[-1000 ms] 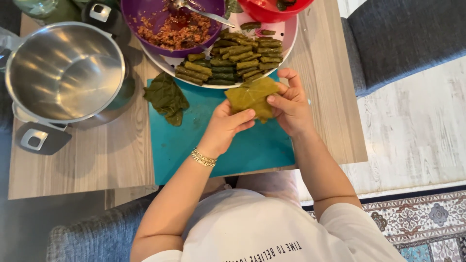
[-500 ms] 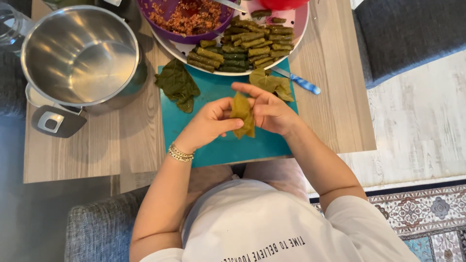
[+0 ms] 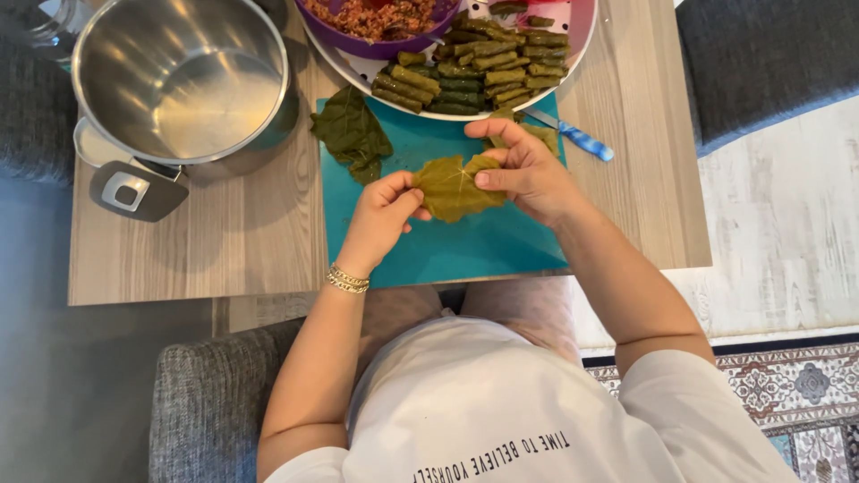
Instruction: A person is preparing dolmas by placing rice filling onto grape leaves and rolling them up.
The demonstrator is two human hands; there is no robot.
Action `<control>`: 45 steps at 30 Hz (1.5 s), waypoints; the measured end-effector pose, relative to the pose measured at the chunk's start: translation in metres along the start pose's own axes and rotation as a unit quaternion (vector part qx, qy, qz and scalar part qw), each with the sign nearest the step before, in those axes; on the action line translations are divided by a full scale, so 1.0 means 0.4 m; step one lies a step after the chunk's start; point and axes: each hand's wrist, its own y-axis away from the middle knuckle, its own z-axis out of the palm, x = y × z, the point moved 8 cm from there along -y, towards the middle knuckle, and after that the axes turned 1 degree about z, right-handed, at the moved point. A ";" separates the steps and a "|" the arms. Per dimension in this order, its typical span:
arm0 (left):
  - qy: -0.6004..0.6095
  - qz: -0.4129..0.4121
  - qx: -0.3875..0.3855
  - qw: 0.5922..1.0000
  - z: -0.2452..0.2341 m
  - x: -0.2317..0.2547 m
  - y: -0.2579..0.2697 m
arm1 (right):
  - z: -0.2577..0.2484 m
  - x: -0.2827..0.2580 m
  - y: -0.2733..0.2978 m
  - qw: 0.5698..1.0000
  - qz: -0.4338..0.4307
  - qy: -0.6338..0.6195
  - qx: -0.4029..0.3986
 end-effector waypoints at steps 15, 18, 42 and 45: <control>0.065 0.031 0.016 0.997 -0.049 -0.015 0.002 | 0.052 -0.076 0.015 0.992 0.011 0.126 0.001; 0.040 0.017 0.043 0.998 -0.074 -0.024 0.010 | 0.068 -0.103 0.023 0.991 0.013 0.135 -0.003; -0.525 0.361 0.071 0.768 0.000 0.242 0.126 | 0.134 -0.044 -0.026 0.679 -0.296 0.669 -0.059; -0.578 0.356 0.062 0.732 -0.002 0.179 0.165 | 0.154 0.032 0.006 0.614 -0.356 0.700 -0.084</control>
